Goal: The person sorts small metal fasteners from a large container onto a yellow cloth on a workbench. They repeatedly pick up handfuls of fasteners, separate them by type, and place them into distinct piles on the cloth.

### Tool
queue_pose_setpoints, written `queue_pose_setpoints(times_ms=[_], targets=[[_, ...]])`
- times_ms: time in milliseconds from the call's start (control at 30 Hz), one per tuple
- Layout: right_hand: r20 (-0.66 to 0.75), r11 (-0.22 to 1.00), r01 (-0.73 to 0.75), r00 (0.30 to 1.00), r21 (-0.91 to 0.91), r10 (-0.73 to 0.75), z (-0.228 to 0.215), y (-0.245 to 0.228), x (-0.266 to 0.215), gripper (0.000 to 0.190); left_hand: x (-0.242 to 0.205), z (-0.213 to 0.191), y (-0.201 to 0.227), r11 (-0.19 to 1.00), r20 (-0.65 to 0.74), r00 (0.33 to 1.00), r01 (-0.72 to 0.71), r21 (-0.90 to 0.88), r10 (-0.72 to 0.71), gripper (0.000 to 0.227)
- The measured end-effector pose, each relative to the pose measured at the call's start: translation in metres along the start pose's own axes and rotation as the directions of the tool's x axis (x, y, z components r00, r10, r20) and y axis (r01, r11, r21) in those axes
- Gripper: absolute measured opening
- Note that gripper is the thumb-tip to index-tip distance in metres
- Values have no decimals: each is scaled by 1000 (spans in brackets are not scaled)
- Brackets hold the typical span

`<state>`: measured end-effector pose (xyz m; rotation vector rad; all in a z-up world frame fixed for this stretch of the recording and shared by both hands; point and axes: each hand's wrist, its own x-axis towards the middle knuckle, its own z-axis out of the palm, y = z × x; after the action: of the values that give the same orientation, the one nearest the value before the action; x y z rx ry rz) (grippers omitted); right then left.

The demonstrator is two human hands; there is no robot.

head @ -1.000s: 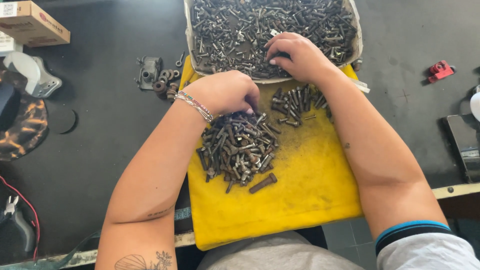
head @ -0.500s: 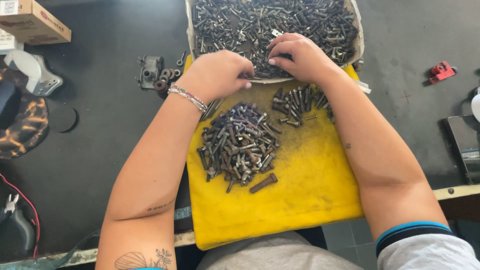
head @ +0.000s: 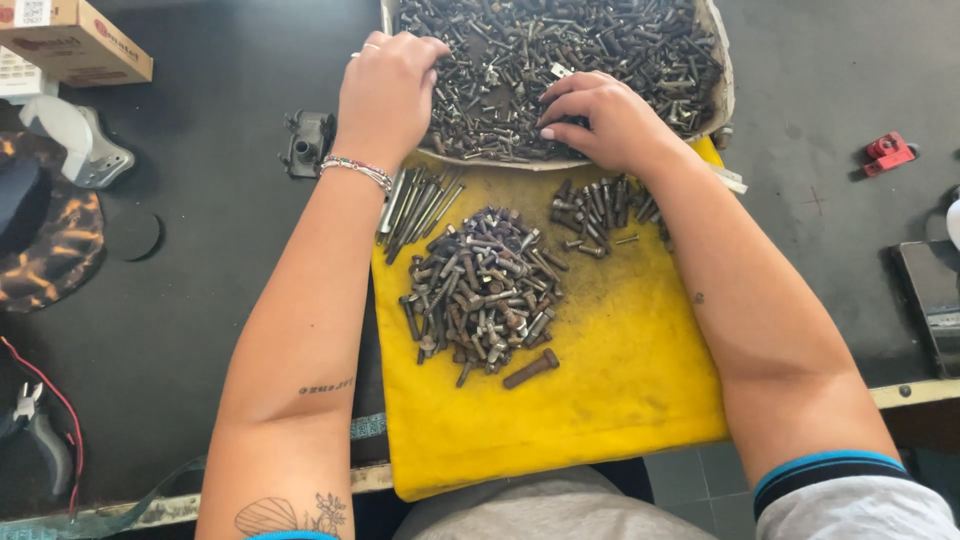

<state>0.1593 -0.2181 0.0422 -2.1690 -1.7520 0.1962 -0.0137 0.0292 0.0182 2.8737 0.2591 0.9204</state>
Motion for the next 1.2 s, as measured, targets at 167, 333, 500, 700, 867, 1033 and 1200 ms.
queue_pose_setpoints(times_ms=[167, 333, 500, 700, 867, 1033, 1200], targets=[[11, 1000, -14, 1000, -1, 14, -3, -5, 0, 23, -2, 3, -10, 998, -117, 993, -22, 59, 29, 25], [4, 1000, 6, 1000, 3, -6, -2, -4, 0, 22, -4, 10, -16, 998, -115, 993, 29, 56, -22, 22], [-70, 995, -96, 993, 3, 96, -8, -16, -1, 28, -8, 23, -21, 993, -45, 999, 12, 118, -6, 21], [-231, 957, -282, 929, 66, 290, -3, -11, -2, 45, -12, 38, -25, 982, -24, 999, -20, 188, 25, 19], [-254, 971, -239, 937, 29, 239, 3, 0, -2, 46, -12, 40, -24, 986, -16, 1000, -1, 165, 4, 20], [-180, 959, -281, 943, 26, 281, 2, -2, 0, 41, -12, 36, -20, 988, -13, 1000, 9, 152, -7, 21], [-128, 948, -317, 941, 2, 315, 3, -4, 2, 38, -10, 35, -19, 986, 61, 997, 46, 163, -56, 22]])
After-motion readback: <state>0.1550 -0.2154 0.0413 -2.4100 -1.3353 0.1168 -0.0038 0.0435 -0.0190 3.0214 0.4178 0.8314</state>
